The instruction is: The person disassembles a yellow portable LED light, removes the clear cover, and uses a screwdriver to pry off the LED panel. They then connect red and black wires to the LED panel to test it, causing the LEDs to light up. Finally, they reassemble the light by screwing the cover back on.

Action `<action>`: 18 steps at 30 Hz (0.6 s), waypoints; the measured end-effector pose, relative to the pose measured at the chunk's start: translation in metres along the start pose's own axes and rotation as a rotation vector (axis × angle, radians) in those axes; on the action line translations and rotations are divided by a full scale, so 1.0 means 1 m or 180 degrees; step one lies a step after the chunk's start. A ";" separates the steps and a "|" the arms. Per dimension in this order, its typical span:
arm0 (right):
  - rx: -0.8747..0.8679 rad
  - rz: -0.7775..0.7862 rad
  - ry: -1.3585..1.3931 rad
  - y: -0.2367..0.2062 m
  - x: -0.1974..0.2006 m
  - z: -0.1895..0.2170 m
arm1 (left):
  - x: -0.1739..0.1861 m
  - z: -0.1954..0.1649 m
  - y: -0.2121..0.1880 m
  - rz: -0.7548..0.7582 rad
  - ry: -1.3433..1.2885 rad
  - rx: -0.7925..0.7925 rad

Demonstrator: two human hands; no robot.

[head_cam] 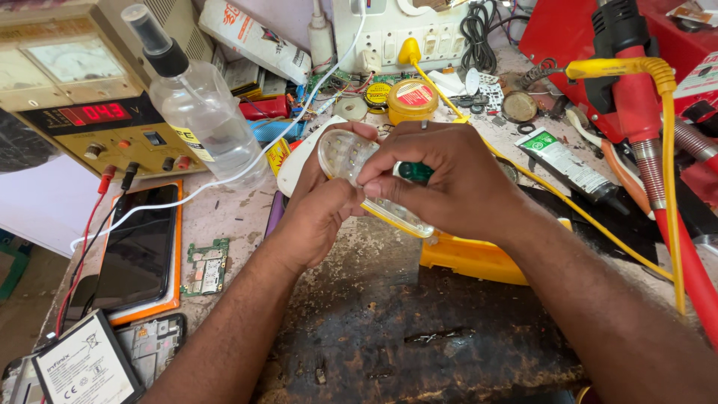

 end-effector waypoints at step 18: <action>-0.2731 0.0709 -0.2293 -0.018 0.061 -0.075 | -0.007 -0.005 0.002 0.0052 -0.0339 -0.0528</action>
Point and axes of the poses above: each hand's wrist, its own y-axis towards the middle knuckle, its own x-axis out of the back of the hand, z = x × y, the point moved 5 cm from there along y, towards the middle knuckle, and after that the axes turned 13 degrees about y, right-handed, at the moved point
